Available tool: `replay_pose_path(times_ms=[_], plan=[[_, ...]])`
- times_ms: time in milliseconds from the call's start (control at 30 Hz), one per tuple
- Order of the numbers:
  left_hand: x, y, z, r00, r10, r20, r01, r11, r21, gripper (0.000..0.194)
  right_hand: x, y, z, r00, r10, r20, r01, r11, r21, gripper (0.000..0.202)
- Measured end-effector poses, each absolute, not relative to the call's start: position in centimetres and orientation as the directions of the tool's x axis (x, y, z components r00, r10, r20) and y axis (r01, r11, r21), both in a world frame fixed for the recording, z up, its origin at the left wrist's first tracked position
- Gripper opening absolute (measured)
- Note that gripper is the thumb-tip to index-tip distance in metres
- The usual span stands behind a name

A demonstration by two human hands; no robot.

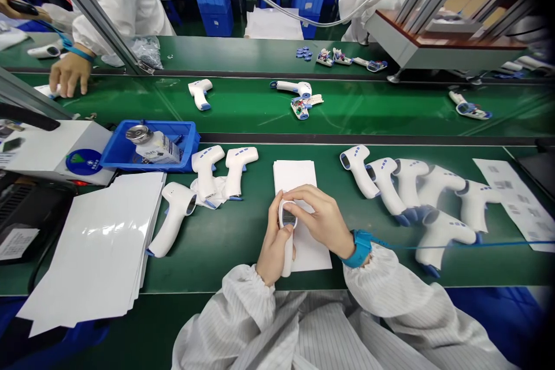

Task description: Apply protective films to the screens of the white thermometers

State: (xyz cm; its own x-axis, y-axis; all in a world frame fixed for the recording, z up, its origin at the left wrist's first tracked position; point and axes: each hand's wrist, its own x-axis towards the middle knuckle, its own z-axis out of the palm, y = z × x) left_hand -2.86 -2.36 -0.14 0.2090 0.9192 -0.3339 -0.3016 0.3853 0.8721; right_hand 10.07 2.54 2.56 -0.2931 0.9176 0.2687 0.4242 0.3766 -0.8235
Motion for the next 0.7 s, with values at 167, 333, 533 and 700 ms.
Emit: replay_pose_path(times_ms=[167,333,533,700], plan=[[-2.9,-2.3,-0.1,0.207,0.916,-0.344,-0.315,0.396,0.863,0.061,10.1,2.6,2.4,-0.244,0.925,0.291,0.449,0.373,-0.812,0.012],[-3.1,-2.5,0.5,0.184,0.917,-0.354,-0.404,0.399,0.823,0.064,10.4,1.6,2.0,-0.024,1.000,-0.006,0.232,0.000,-0.973,0.015],[-2.4,-0.9,3.6,-0.009,0.942,-0.335,-0.502,0.285,0.816,0.057,9.0,-1.6,4.1,-0.310,0.925,-0.218,0.259,-0.138,-0.956,0.025],[-2.1,3.6,4.3,-0.059,0.954,-0.295,-0.375,0.253,0.892,0.055,8.9,3.2,4.0,-0.298,0.943,-0.151,0.344,-0.042,-0.938,0.017]])
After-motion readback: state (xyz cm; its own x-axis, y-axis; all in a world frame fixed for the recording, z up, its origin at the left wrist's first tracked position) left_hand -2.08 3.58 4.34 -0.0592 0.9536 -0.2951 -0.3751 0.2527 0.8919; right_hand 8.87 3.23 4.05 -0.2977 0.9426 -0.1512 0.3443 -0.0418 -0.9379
